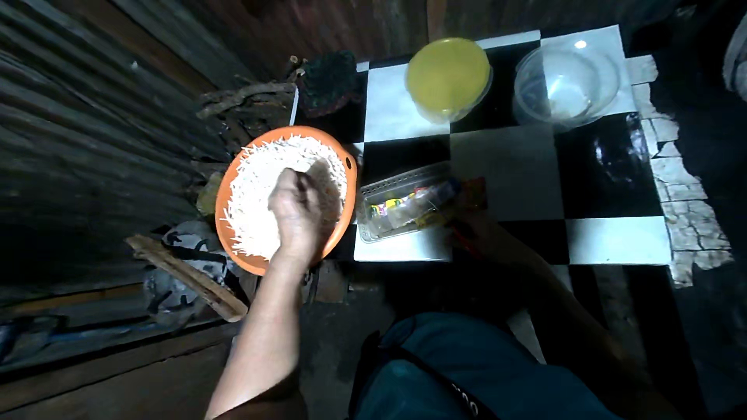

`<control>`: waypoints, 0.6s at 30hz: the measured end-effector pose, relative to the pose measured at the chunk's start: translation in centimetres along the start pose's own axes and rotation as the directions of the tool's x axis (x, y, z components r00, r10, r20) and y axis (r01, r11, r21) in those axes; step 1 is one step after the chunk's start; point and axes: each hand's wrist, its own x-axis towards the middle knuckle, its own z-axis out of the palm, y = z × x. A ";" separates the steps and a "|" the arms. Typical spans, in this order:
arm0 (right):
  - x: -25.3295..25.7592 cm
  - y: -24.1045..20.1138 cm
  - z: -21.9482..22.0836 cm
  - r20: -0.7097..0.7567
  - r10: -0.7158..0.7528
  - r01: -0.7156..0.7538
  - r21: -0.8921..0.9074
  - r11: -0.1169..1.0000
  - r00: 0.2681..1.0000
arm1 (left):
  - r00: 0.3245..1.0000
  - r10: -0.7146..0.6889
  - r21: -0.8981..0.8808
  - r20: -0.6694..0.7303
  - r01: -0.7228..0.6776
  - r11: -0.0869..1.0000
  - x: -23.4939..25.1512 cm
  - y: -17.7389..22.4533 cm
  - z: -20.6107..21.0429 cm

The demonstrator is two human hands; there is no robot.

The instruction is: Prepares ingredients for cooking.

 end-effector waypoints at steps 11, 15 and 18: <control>-0.4 0.3 0.7 0.053 0.072 -0.077 0.108 0.991 0.996 | 0.616 -0.256 0.526 0.745 -0.308 0.793 -0.6 7.2 10.3; -0.4 0.1 0.7 0.065 0.090 -0.097 0.119 0.988 0.994 | 0.602 -0.321 0.580 0.732 -0.303 0.756 0.5 7.0 11.5; -0.4 0.3 0.6 0.065 0.070 -0.077 0.103 0.992 0.995 | 0.615 -0.322 0.592 0.720 -0.303 0.746 0.8 6.3 12.3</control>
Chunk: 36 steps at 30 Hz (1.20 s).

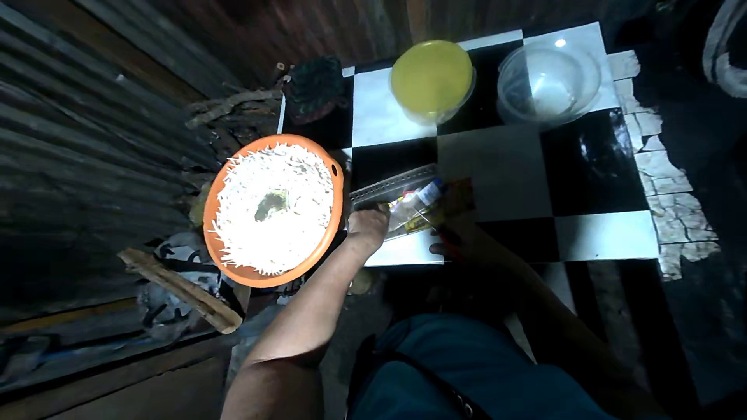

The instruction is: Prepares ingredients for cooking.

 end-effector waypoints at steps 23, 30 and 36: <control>0.6 0.2 1.8 0.185 -0.129 0.080 0.251 0.965 0.974 | 0.940 -0.105 -0.936 -0.324 -0.335 -0.110 -3.9 -4.9 1.1; 2.3 -0.8 2.2 0.238 -0.121 0.029 0.357 0.934 0.964 | 0.933 -0.054 -0.854 -0.356 -0.349 -0.386 -4.6 -3.9 4.0; 2.7 -1.9 1.7 0.199 -0.156 0.087 0.317 0.944 0.967 | 0.902 -0.040 -0.811 -0.429 -0.404 -0.424 -4.8 -3.6 5.7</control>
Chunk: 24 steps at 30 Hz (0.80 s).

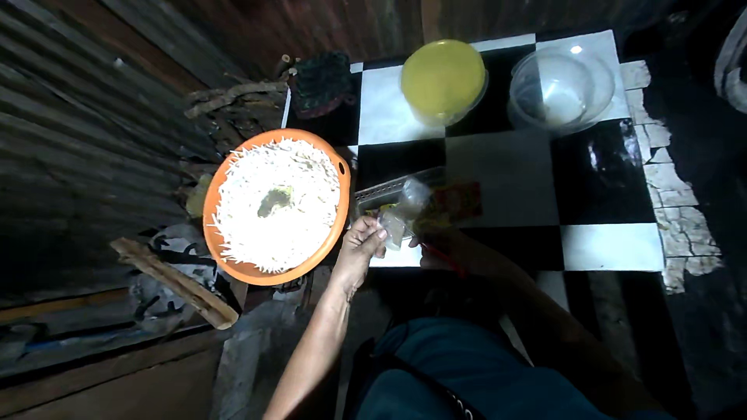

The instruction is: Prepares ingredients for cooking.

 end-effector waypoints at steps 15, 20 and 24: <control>-0.8 -2.6 -0.1 -0.088 -0.022 0.012 -0.111 0.994 0.996 | 0.997 0.037 0.011 0.074 -0.038 0.999 -0.1 -0.7 -0.3; -0.6 -3.8 -0.1 -0.109 -0.129 0.097 -0.259 0.961 0.986 | 0.989 0.087 -0.198 0.121 -0.061 0.978 0.6 -1.4 -0.9; -0.5 -5.5 -0.1 -0.107 -0.113 0.063 -0.389 0.919 0.988 | 0.988 0.097 -0.284 0.117 -0.060 0.957 1.1 -1.0 -1.0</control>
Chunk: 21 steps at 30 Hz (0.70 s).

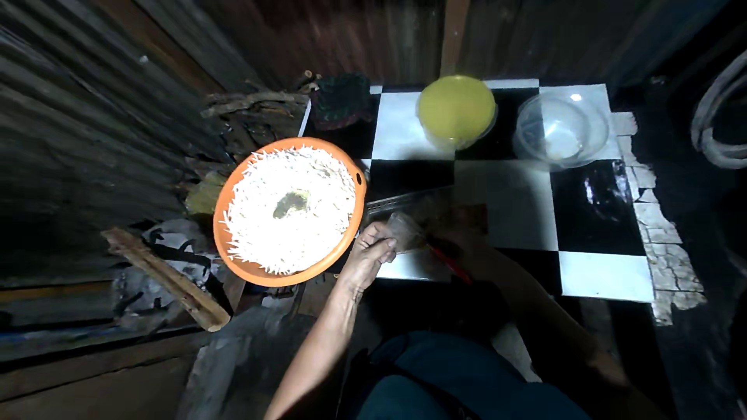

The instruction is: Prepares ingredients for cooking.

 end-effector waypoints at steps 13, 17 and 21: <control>1.4 1.4 1.0 0.048 -0.012 0.008 0.083 0.997 0.999 | 0.992 0.061 0.018 -0.110 -0.059 0.998 0.3 1.1 1.4; 1.5 0.9 1.4 0.079 0.044 -0.053 0.117 0.992 0.996 | 0.990 0.041 0.035 -0.134 -0.037 0.999 0.1 1.0 1.9; 1.8 1.0 1.7 0.072 0.040 -0.051 0.147 0.988 0.997 | 0.992 0.030 0.022 -0.123 -0.027 0.999 0.0 0.9 2.1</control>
